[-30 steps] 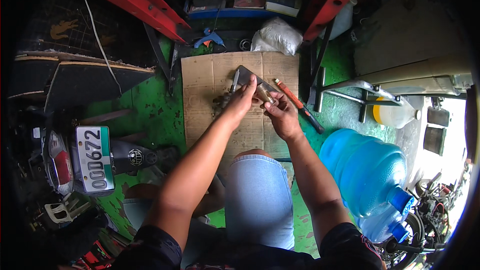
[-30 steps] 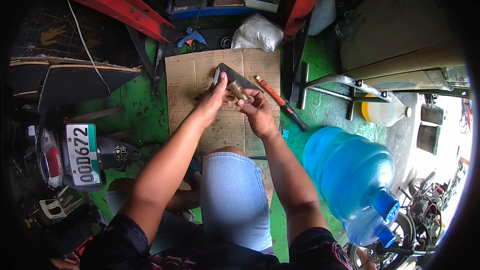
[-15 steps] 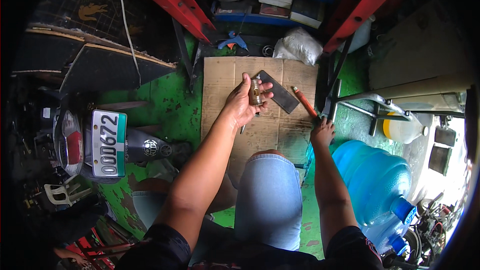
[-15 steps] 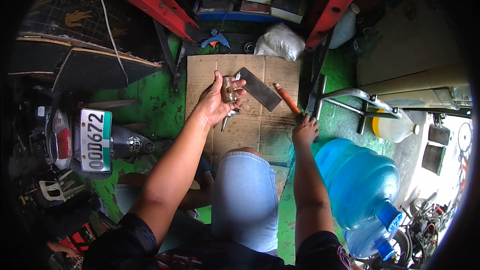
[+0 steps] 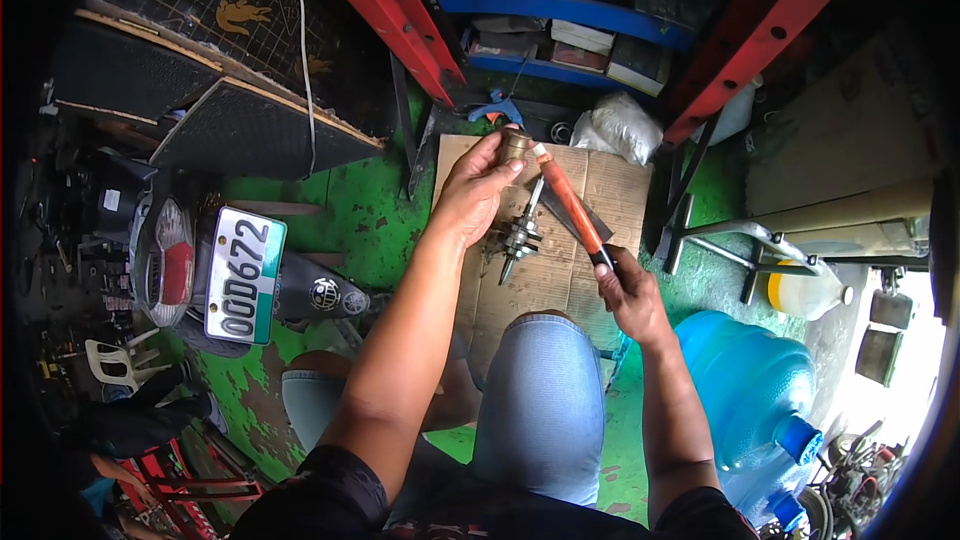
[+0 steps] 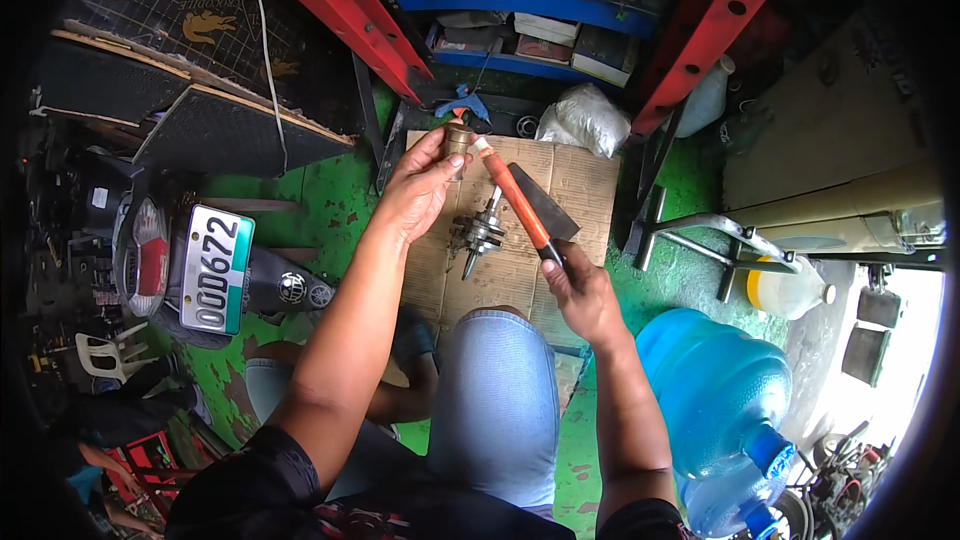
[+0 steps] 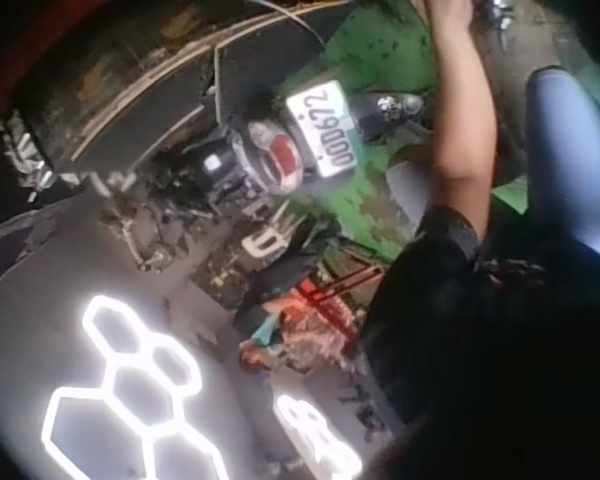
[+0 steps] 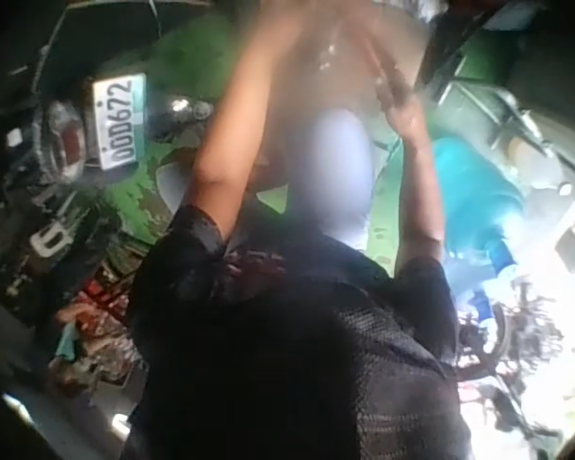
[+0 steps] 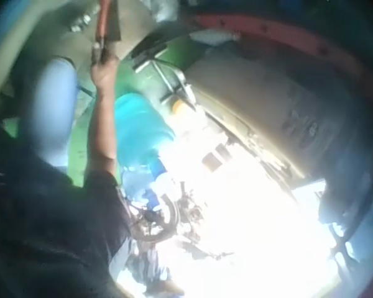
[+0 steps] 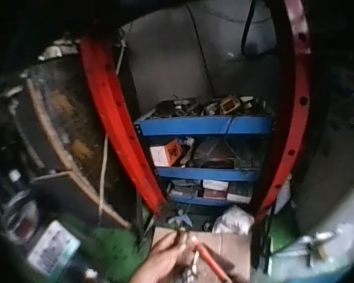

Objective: The person measures a cylindrical mechanical part with a vernier caliper and then uses a hammer to tap it on a workbench. They repeatedly place the part into a red hydraulic press, adjust it, and remove it to continue hammering and measuring.

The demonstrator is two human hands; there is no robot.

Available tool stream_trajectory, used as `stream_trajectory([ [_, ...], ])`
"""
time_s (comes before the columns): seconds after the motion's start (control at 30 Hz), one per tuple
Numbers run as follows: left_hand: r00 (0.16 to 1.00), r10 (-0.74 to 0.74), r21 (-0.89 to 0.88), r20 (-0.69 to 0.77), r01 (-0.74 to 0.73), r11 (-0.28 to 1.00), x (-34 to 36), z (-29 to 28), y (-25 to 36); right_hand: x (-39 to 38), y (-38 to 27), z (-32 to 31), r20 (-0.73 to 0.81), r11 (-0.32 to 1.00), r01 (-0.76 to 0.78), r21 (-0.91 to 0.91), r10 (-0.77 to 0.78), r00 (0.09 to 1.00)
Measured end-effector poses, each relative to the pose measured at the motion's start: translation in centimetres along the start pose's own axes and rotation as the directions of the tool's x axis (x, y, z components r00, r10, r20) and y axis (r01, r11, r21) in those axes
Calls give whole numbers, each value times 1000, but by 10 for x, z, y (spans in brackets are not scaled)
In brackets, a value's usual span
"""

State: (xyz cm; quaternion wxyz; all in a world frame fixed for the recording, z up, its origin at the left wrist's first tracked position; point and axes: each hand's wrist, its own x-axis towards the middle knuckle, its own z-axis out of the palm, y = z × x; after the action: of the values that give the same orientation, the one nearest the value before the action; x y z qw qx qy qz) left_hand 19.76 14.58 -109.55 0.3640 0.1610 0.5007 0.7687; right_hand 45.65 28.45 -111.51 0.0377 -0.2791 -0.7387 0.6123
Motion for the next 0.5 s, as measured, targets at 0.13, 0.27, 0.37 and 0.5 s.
stream_trajectory([
  [0.13, 997, 66, 17, 33, -66, 998, 3, 17, 26, 1, -11, -10, 16, 998, 48, 37, -49, 999],
  [0.27, 993, 106, 10, 56, -107, 994, 1, 37, 49, -1, -17, -20, 57, 997, 63, 55, -66, 996],
  [0.37, 993, 24, 26, 119, -27, 999, -3, 43, 64, 2, -22, -21, 22, 985, 171, 8, -171, 985],
  [0.5, 986, 41, 89, 160, -55, 995, -5, 47, 71, 3, -23, -21, -4, 968, 246, -41, -247, 969],
])
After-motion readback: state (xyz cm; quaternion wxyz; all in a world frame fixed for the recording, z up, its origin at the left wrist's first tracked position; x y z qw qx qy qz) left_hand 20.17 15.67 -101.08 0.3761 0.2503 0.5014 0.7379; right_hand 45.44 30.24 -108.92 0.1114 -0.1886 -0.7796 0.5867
